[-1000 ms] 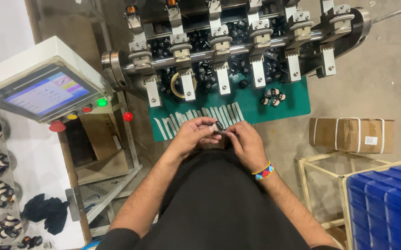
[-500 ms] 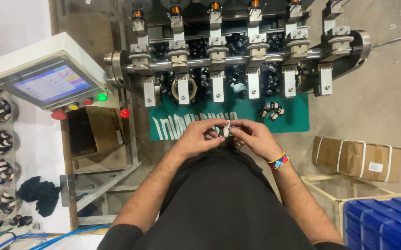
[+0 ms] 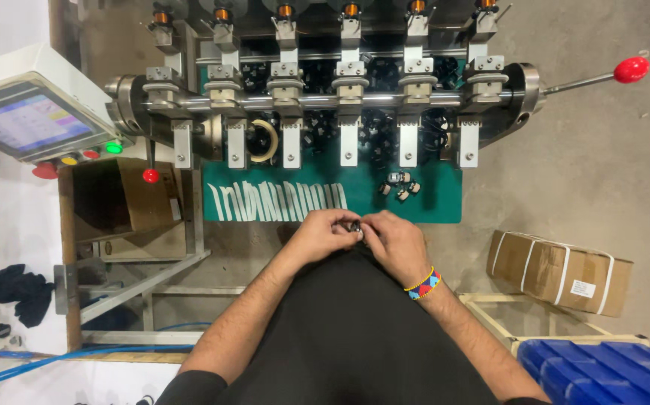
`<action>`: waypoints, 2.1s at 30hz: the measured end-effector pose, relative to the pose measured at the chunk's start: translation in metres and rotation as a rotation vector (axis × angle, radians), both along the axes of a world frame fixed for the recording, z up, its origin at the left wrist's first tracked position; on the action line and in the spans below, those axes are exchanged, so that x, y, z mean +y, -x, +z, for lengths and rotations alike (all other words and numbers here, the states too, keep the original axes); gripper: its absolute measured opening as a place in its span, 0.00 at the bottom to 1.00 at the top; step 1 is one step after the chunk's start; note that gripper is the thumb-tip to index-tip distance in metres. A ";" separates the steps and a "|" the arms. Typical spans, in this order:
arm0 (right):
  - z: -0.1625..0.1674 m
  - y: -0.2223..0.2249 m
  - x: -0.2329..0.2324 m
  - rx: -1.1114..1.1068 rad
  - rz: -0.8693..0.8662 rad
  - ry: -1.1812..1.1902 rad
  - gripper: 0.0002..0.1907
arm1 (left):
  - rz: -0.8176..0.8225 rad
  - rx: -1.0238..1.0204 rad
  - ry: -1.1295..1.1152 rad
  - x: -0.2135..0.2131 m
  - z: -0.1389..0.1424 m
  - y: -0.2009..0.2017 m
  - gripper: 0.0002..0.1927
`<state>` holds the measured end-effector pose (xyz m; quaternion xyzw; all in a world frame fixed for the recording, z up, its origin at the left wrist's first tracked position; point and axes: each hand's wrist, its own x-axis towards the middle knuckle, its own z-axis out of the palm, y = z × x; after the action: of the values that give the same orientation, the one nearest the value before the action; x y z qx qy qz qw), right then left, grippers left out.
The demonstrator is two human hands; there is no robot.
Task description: The person operates a small multi-station tabletop machine: they press buttons on the control panel, pull the red-handled lever to cycle the machine, place small black components into the machine stations, and handle white elastic strips. They use scissors to trim a strip and continue loading and cycling the machine.
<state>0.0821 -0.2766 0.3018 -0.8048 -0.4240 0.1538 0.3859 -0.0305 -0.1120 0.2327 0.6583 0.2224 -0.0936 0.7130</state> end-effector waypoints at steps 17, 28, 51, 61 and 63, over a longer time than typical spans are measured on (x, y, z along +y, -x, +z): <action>-0.188 -0.085 -0.072 0.103 -0.267 0.451 0.18 | -0.045 0.262 -0.889 0.011 -0.105 -0.086 0.48; -0.221 0.001 -0.139 0.424 -0.317 0.682 0.20 | 0.045 0.112 -1.065 0.045 -0.145 -0.137 0.50; -0.241 0.063 -0.171 0.541 -0.546 0.695 0.13 | -0.245 -0.097 -1.017 0.092 -0.160 -0.145 0.18; -0.182 0.033 -0.064 0.434 -0.414 0.383 0.13 | 0.126 0.067 1.183 0.087 -0.127 -0.041 0.32; -0.168 0.022 -0.022 0.523 -0.410 0.306 0.15 | 0.124 0.051 1.272 0.086 -0.113 -0.021 0.35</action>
<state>0.0602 -0.2990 0.1342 -0.8550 -0.1130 0.3355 0.3790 -0.0099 -0.0259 0.1196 0.0900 0.1779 -0.1815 0.9630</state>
